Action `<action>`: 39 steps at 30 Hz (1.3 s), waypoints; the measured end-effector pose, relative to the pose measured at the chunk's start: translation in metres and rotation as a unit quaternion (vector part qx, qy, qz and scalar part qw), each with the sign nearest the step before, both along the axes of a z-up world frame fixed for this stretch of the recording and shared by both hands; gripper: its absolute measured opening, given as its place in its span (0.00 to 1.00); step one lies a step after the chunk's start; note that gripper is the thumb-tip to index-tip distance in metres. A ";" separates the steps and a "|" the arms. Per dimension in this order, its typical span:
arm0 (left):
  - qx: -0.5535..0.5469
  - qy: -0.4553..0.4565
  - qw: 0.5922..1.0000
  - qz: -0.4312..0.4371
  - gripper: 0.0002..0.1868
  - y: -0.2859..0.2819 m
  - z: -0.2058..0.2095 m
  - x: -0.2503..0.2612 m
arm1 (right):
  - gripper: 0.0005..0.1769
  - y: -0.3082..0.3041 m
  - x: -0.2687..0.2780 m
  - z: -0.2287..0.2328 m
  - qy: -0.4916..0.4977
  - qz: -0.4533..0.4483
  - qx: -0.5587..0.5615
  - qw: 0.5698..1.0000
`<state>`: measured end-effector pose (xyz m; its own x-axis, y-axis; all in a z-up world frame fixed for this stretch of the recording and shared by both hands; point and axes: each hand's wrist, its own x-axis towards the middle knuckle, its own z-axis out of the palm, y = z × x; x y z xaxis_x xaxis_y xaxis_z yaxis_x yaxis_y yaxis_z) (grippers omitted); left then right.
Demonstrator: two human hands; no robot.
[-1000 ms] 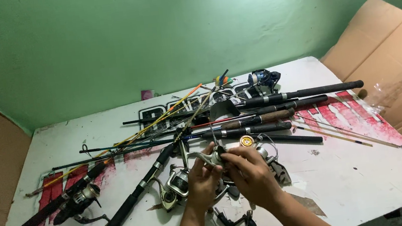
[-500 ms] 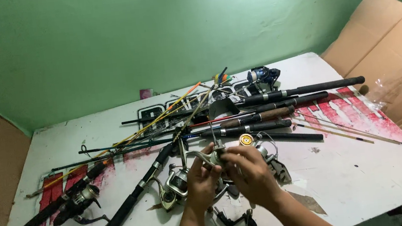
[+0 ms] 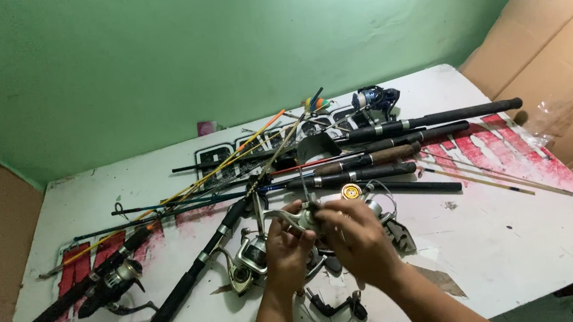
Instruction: Taking apart and inspecting fishing reel components on a workbench.
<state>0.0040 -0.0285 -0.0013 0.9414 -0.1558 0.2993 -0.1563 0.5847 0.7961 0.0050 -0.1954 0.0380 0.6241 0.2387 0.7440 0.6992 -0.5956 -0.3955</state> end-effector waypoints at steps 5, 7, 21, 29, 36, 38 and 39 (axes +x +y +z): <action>0.021 -0.030 0.999 0.003 0.31 0.000 0.001 -0.002 | 0.10 0.006 -0.014 0.027 -0.002 0.011 0.009 1.000; 0.008 -0.038 0.999 -0.001 0.30 0.000 0.001 -0.004 | 0.12 0.005 -0.017 0.031 0.007 0.020 0.005 1.000; 0.037 -0.053 0.998 0.011 0.24 -0.003 0.008 -0.004 | 0.13 0.008 -0.024 0.041 0.021 0.021 0.012 0.999; 0.044 -0.043 0.998 0.010 0.23 -0.003 0.013 -0.005 | 0.11 0.002 -0.010 0.013 0.003 -0.002 0.005 1.000; 0.063 -0.013 0.998 0.025 0.22 -0.003 0.013 -0.006 | 0.07 0.004 -0.009 0.008 -0.007 0.005 -0.008 1.000; 0.086 -0.027 0.995 0.039 0.21 -0.004 0.020 -0.009 | 0.09 0.003 -0.014 0.020 0.008 -0.020 0.010 1.000; 0.111 -0.041 0.992 0.053 0.21 -0.005 0.024 -0.010 | 0.13 0.002 -0.015 0.027 0.023 -0.046 0.029 0.998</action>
<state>-0.0064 -0.0331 0.0226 0.9297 -0.1285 0.3451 -0.2770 0.3734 0.8854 -0.0103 -0.1931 0.0651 0.6747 0.1368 0.7253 0.6231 -0.6322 -0.4605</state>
